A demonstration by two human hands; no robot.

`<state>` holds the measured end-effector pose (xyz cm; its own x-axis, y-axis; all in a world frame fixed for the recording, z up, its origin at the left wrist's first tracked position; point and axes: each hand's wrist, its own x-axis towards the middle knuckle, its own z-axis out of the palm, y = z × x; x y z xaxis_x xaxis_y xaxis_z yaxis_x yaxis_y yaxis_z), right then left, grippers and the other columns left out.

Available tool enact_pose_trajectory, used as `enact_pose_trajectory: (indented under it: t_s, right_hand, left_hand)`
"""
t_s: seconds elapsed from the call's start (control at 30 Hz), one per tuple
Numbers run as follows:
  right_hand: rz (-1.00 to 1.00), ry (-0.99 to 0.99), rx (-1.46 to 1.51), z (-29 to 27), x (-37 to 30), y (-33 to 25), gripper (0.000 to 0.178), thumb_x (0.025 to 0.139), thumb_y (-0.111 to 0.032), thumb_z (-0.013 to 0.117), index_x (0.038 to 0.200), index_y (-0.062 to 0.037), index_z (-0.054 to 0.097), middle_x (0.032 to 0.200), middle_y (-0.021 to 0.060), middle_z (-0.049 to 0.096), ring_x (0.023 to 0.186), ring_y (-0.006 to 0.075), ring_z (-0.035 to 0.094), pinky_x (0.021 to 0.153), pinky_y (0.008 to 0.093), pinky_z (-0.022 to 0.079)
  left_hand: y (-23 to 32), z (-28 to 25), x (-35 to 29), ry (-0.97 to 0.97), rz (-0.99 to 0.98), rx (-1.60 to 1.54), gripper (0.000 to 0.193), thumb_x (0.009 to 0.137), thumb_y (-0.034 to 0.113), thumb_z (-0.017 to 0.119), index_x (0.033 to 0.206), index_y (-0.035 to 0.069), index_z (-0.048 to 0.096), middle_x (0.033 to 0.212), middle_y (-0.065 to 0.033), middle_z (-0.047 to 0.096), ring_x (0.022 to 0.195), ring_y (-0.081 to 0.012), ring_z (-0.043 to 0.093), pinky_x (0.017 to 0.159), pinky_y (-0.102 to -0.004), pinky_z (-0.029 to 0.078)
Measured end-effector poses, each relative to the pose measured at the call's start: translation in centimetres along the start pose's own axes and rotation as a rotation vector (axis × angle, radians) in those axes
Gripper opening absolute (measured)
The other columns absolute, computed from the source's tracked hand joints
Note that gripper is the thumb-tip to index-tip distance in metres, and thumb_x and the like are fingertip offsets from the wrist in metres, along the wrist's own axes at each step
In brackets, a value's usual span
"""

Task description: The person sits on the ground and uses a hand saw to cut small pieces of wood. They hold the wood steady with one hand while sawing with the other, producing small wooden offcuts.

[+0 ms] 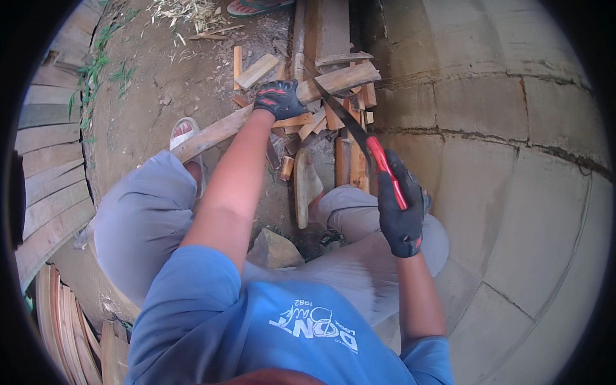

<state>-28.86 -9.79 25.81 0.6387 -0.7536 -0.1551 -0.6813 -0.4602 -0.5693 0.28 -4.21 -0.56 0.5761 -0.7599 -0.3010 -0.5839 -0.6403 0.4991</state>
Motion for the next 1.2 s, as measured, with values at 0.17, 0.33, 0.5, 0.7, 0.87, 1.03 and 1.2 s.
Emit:
enact_pose_trajectory:
  t_s: [0.17,0.33,0.5,0.7,0.87,1.03,1.2]
  right_hand:
    - [-0.067,0.074,-0.029,0.8,-0.6,0.5,0.038,0.105,-0.021,0.069,0.14,-0.0057,0.072,0.124,0.0213,0.078,0.114,0.0339,0.077,0.099,0.0432,0.057]
    - [-0.196,-0.026,-0.129,2.2,-1.2,-1.9,0.038,0.105,-0.024,0.07,0.141,-0.0129,0.072,0.123,0.0181,0.079,0.11,0.0351,0.077,0.098,0.0432,0.057]
    - [0.001,-0.016,0.058,1.2,1.6,-6.0,0.037,0.103,-0.026,0.07,0.133,-0.0061,0.075,0.12,0.0192,0.079,0.11,0.034,0.077,0.099,0.0413,0.056]
    - [-0.326,0.004,-0.22,0.4,4.1,-9.3,0.037,0.102,-0.024,0.07,0.132,-0.0025,0.075,0.122,0.0228,0.078,0.109,0.0348,0.077,0.098,0.0413,0.056]
    - [-0.214,-0.02,-0.073,1.6,0.0,-3.0,0.04,0.104,-0.022,0.068,0.141,-0.0049,0.071,0.131,0.0218,0.075,0.12,0.0371,0.074,0.101,0.0434,0.057]
    - [-0.09,-0.033,-0.001,4.7,-4.1,4.1,0.045,0.108,-0.021,0.066,0.15,-0.0051,0.064,0.106,0.0108,0.078,0.072,0.0131,0.063,0.069,0.0335,0.054]
    - [-0.198,-0.011,-0.015,5.4,-4.5,3.3,0.046,0.108,-0.019,0.065,0.152,-0.0052,0.063,0.096,0.0094,0.075,0.066,0.0101,0.058,0.062,0.0317,0.051]
  left_hand:
    - [0.5,-0.5,0.1,-0.027,0.024,0.004,0.057,0.082,0.044,0.073,0.128,0.011,0.071,0.127,-0.02,0.075,0.12,-0.0393,0.072,0.103,-0.0516,0.058]
    - [0.7,0.6,-0.5,0.134,0.049,0.065,0.045,0.084,0.032,0.07,0.123,0.01,0.072,0.12,-0.0186,0.077,0.113,-0.0385,0.075,0.097,-0.051,0.059]
    - [0.8,1.3,-1.2,0.252,0.056,0.096,0.035,0.084,0.021,0.069,0.116,0.008,0.072,0.109,-0.0183,0.079,0.104,-0.0355,0.077,0.089,-0.0491,0.059]
    - [0.9,1.0,-1.5,0.207,0.038,0.076,0.033,0.085,0.021,0.069,0.116,0.008,0.071,0.114,-0.0178,0.078,0.108,-0.0345,0.076,0.09,-0.048,0.06]
    - [0.5,0.9,-1.5,0.181,0.054,0.02,0.038,0.084,0.023,0.07,0.119,0.008,0.07,0.118,-0.0186,0.077,0.111,-0.0361,0.075,0.095,-0.0485,0.059]
    - [0.6,0.2,-1.1,0.087,0.068,0.021,0.042,0.083,0.028,0.072,0.121,0.008,0.07,0.12,-0.0189,0.077,0.114,-0.0377,0.074,0.098,-0.0485,0.059]
    - [0.2,-0.1,-1.2,0.117,0.084,-0.001,0.044,0.084,0.031,0.073,0.122,0.009,0.07,0.123,-0.0187,0.077,0.115,-0.0378,0.074,0.099,-0.0495,0.059]
